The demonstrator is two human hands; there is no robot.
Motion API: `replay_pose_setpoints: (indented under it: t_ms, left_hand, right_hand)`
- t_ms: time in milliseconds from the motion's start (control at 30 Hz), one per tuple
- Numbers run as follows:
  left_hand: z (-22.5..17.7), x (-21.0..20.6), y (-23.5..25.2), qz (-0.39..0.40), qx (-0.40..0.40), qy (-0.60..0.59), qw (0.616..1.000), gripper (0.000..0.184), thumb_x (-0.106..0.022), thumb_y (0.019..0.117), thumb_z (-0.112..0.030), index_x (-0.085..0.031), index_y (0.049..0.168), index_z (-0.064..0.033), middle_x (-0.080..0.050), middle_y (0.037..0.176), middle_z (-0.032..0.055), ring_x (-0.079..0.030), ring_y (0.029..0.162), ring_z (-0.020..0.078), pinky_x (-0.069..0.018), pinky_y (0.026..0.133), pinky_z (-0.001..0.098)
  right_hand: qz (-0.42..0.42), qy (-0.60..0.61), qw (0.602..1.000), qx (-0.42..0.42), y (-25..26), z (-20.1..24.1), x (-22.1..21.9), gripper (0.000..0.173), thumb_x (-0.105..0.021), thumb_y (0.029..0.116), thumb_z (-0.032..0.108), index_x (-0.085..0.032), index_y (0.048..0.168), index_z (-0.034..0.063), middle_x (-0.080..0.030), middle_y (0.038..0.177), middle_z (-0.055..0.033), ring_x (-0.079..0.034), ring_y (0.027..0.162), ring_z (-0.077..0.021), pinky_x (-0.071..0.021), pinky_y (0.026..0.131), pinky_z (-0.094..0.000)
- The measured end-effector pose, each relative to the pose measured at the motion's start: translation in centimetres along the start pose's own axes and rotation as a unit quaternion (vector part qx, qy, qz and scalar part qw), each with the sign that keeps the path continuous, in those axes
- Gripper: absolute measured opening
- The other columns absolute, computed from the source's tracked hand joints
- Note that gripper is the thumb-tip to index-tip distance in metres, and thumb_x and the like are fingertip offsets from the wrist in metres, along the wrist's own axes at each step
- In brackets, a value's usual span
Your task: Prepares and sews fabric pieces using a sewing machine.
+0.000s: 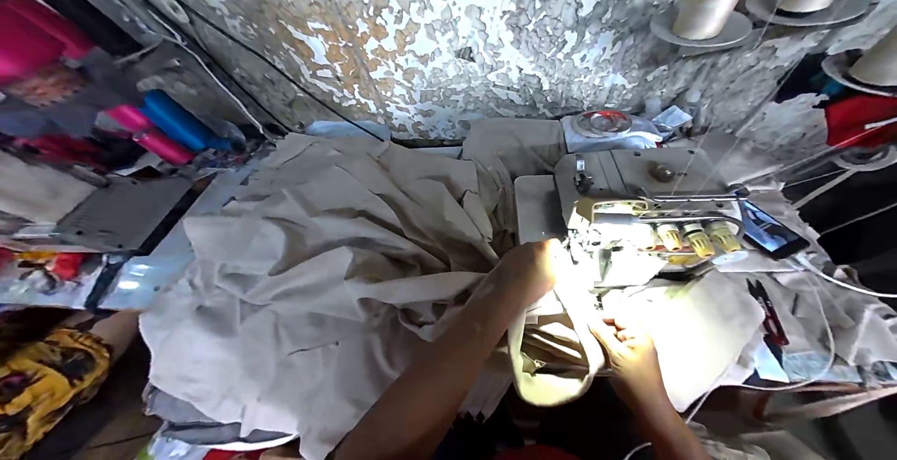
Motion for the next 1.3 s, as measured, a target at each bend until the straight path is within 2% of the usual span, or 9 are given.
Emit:
replay_pose_setpoints:
  t_ms: [167,233,300,433,533,700,867,967,1300]
  left_hand:
    - [-0.5,0.4,-0.5,-0.006,-0.003,0.001,1.000,0.018,-0.062,0.0976,-0.010,-0.064,0.114,-0.0030,-0.070,0.099,0.0191,-0.069,0.096,0.0358,-0.0543,0.081,0.0561]
    - [-0.8,0.7,-0.2,-0.022,-0.001,-0.007,1.000,0.015,-0.063,0.0979,-0.009,-0.064,0.111,-0.0013,-0.069,0.097,0.0195,-0.069,0.094,0.0358,-0.0546,0.080,0.0552]
    - [-1.4,1.4,0.0,-0.022,0.019,0.003,1.000,0.020,-0.062,0.0983,-0.006,-0.063,0.118,-0.0012,-0.069,0.103,0.0204,-0.069,0.097,0.0362,-0.0553,0.083,0.0548]
    - [-2.4,2.1,1.4,-0.015,0.067,0.040,0.997,0.031,-0.057,0.1028,-0.009,-0.057,0.133,-0.0025,-0.067,0.122,0.0204,-0.066,0.113,0.0361,-0.0521,0.094,0.0541]
    - [-2.2,1.8,2.4,-0.077,0.066,0.084,0.991,0.029,-0.057,0.1008,-0.011,-0.062,0.127,-0.0001,-0.069,0.119,0.0203,-0.067,0.110,0.0367,-0.0514,0.092,0.0544]
    - [-1.2,0.9,2.6,-0.225,-0.043,0.122,0.966,0.022,-0.062,0.0991,-0.017,-0.069,0.110,0.0013,-0.072,0.098,0.0191,-0.071,0.092,0.0362,-0.0545,0.080,0.0547]
    - [0.1,0.7,4.0,-0.217,-0.110,0.125,0.962,0.026,-0.061,0.0999,-0.016,-0.068,0.112,0.0061,-0.071,0.106,0.0235,-0.069,0.104,0.0385,-0.0506,0.095,0.0541]
    - [0.7,0.6,4.4,-0.267,-0.171,0.124,0.940,0.023,-0.066,0.0955,-0.015,-0.070,0.104,0.0059,-0.072,0.098,0.0222,-0.072,0.098,0.0365,-0.0522,0.093,0.0528]
    - [1.1,0.8,5.0,-0.282,-0.199,0.130,0.929,0.026,-0.070,0.0935,-0.015,-0.070,0.109,0.0062,-0.073,0.101,0.0223,-0.072,0.099,0.0369,-0.0522,0.094,0.0532]
  right_hand:
    - [0.003,-0.009,1.000,-0.002,-0.1,0.3,0.1,0.007,-0.061,0.0940,-0.002,-0.067,0.097,-0.0016,-0.067,0.069,0.0062,-0.061,0.061,0.0067,-0.0508,0.060,-0.0115]
    - [-0.010,-0.007,1.000,0.013,0.4,0.7,0.1,0.014,-0.063,0.0924,-0.002,-0.066,0.106,-0.0049,-0.068,0.074,0.0044,-0.062,0.067,0.0066,-0.0519,0.065,-0.0120]
    - [-0.015,-0.003,0.999,0.036,1.3,1.6,-0.2,0.023,-0.064,0.0906,-0.002,-0.064,0.113,-0.0064,-0.070,0.081,0.0014,-0.063,0.070,0.0057,-0.0530,0.068,-0.0125]
    - [-0.030,-0.048,0.997,0.058,3.5,2.7,-0.9,0.018,-0.066,0.0911,-0.002,-0.068,0.108,-0.0076,-0.072,0.086,-0.0055,-0.065,0.075,0.0020,-0.0536,0.072,-0.0159]
    - [-0.029,-0.069,0.996,0.040,4.0,2.8,-1.4,0.017,-0.065,0.0917,-0.004,-0.068,0.108,-0.0081,-0.071,0.091,-0.0104,-0.065,0.080,-0.0036,-0.0539,0.076,-0.0206]
    - [-0.033,-0.035,0.998,0.038,3.9,2.2,-1.6,0.021,-0.064,0.0904,-0.004,-0.069,0.111,-0.0062,-0.072,0.091,-0.0075,-0.065,0.080,-0.0009,-0.0539,0.076,-0.0176]
    - [-0.026,0.017,1.000,0.005,3.4,1.9,-1.7,0.017,-0.065,0.0907,-0.005,-0.070,0.108,-0.0052,-0.072,0.089,-0.0063,-0.065,0.078,-0.0010,-0.0541,0.073,-0.0184]
    - [-0.024,0.041,0.999,0.005,3.1,1.4,-1.8,0.017,-0.065,0.0896,-0.006,-0.069,0.106,-0.0057,-0.071,0.087,-0.0048,-0.064,0.075,0.0010,-0.0532,0.071,-0.0167]
    - [-0.014,0.061,0.997,0.040,3.4,1.2,-2.0,0.015,-0.065,0.0895,-0.007,-0.070,0.103,-0.0061,-0.072,0.088,-0.0058,-0.065,0.078,0.0000,-0.0544,0.073,-0.0171]
Point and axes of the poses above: each hand's wrist, its own y-axis towards the middle knuckle, its own x-axis out of the back of the hand, z = x × y, the point moved 5 cm from there along y, towards the middle knuckle
